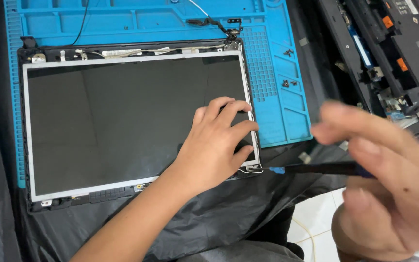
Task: The person works on a disassembled laptop at a repair bench, using a screwdriver to remove screws from the screen assembly and a pry tool to loosen the screen bezel and frame. They reposition the screen panel, handle small screws and brackets, and continue prying along the edges of the display.
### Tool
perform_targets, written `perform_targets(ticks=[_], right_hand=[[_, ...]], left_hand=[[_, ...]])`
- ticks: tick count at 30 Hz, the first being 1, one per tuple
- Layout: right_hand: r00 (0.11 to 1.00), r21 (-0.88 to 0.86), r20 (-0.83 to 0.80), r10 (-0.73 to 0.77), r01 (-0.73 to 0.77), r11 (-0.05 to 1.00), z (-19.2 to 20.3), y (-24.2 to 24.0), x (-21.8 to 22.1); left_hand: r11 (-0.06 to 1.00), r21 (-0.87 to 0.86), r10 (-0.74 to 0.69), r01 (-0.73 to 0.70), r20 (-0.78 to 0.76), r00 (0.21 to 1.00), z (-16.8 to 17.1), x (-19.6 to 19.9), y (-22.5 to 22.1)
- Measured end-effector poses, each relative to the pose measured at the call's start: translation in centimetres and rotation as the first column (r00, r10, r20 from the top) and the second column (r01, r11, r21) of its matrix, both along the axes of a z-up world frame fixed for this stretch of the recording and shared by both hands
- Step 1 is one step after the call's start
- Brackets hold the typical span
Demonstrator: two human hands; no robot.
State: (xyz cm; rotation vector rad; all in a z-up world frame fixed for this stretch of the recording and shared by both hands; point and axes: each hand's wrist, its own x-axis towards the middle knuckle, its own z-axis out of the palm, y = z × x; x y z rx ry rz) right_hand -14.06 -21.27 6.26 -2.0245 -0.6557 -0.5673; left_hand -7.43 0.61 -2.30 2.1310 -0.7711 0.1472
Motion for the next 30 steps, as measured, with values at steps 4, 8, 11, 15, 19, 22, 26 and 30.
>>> perform_targets(ticks=[4,8,11,15,19,22,26,30], right_hand=[[0.959,-0.437,-0.265,0.102,-0.214,0.874,3.6,-3.1,1.7],[0.997,-0.492,0.016,0.072,-0.055,0.869,0.3,-4.1,-0.2],[0.998,-0.225,-0.065,-0.021,0.006,0.974,2.3,-0.7,0.8],[0.995,-0.394,0.018,0.094,-0.08,0.916,-0.3,-6.4,0.7],[0.991,-0.363,0.081,0.105,-0.069,0.929,2.1,-2.5,1.9],[0.994,-0.377,0.088,0.065,-0.027,0.926,1.2,-3.5,1.0],[0.996,-0.349,0.09,-0.02,0.051,0.936,0.6,-2.2,0.8],[0.976,-0.175,-0.132,0.175,-0.197,0.965,2.9,-0.9,2.0]], left_hand=[[1.0,0.017,0.001,-0.001,0.011,1.0,0.2,0.0,-0.1],[1.0,0.016,-0.004,0.004,0.007,1.0,0.2,0.1,-0.1],[1.0,0.023,0.005,-0.005,0.012,1.0,0.1,0.1,0.0],[1.0,0.022,-0.005,0.005,0.002,1.0,0.3,0.1,-0.1],[1.0,0.02,-0.001,0.001,0.007,1.0,0.1,-0.1,-0.2],[0.998,0.066,0.014,-0.019,0.076,0.997,0.0,-0.2,-0.4],[0.997,0.075,0.013,-0.018,0.064,0.998,0.0,-0.3,-0.4],[0.994,0.105,0.021,-0.028,0.069,0.997,0.0,-0.2,-0.4]])
